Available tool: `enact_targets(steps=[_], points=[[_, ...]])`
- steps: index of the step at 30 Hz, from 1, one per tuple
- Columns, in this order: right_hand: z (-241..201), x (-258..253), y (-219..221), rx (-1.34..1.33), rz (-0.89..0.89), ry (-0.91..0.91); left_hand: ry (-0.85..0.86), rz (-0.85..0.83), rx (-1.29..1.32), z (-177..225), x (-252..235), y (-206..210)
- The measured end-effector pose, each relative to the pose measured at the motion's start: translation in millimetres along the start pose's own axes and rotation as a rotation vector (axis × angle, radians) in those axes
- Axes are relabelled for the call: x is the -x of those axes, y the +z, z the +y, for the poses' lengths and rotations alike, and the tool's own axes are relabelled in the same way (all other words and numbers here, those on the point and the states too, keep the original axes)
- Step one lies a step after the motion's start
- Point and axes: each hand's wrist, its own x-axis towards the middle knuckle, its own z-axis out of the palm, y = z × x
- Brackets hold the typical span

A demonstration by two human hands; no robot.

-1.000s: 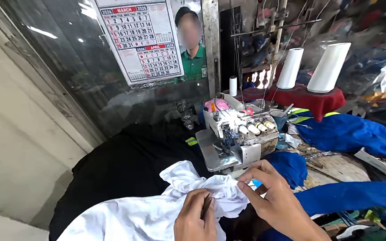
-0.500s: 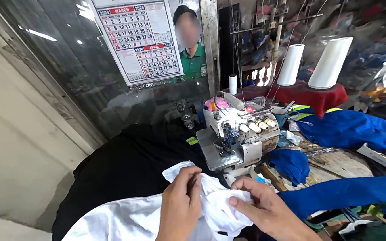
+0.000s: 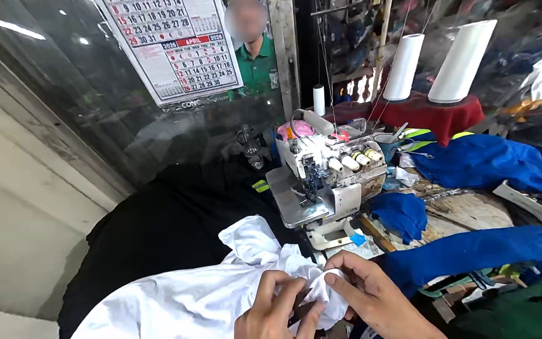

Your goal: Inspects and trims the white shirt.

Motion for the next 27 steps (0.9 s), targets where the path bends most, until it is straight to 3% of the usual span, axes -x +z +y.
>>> enact_targets(steps=[3,11,16,22,24,27], points=[[2,5,1,-0.030,0.011,-0.017,-0.007,0.009,-0.057,-2,2,9],[7,7,1,-0.001,0.010,-0.192,0.181,0.320,0.104,-9,-7,12],[10,-7,13,0.135,0.143,-0.356,0.246,0.402,0.108,-33,-16,18],[-31,-24,35,0.259,0.247,-0.634,0.345,0.641,0.120,-24,-36,-11],[-29,-32,36,0.306,0.293,-0.610,0.369,0.636,0.094,-28,-48,-14],[5,-41,30,0.441,0.324,-0.438,0.308,0.533,0.002,-54,-55,14]])
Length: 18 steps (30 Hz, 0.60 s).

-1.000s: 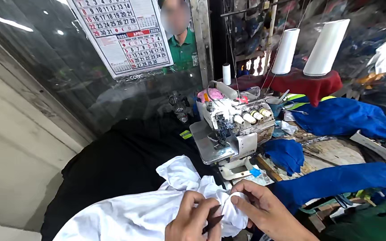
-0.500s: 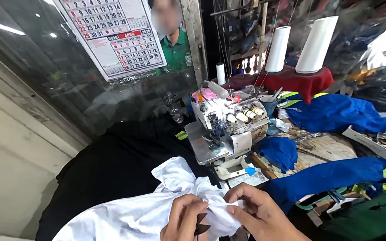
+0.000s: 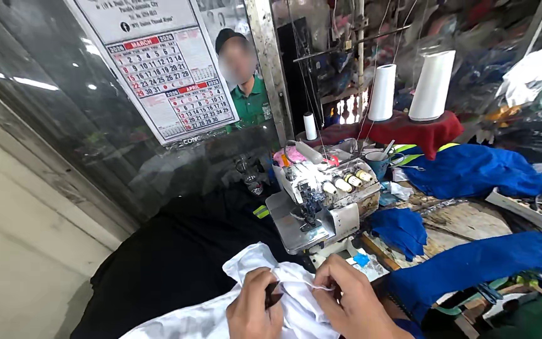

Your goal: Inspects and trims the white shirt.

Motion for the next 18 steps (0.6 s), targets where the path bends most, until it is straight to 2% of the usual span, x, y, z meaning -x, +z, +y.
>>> enact_targets(steps=[3,6,11,18], points=[[16,13,-4,0.080,-0.016,0.033,-0.026,-0.124,0.036,-8,22,8],[20,28,-8,0.102,0.011,-0.014,-0.017,-0.095,0.114,-1,32,5],[26,33,-11,0.097,0.062,-0.108,-0.009,-0.052,0.079,15,30,-3],[23,38,-10,0.068,0.068,-0.057,-0.025,-0.095,0.081,5,41,1]])
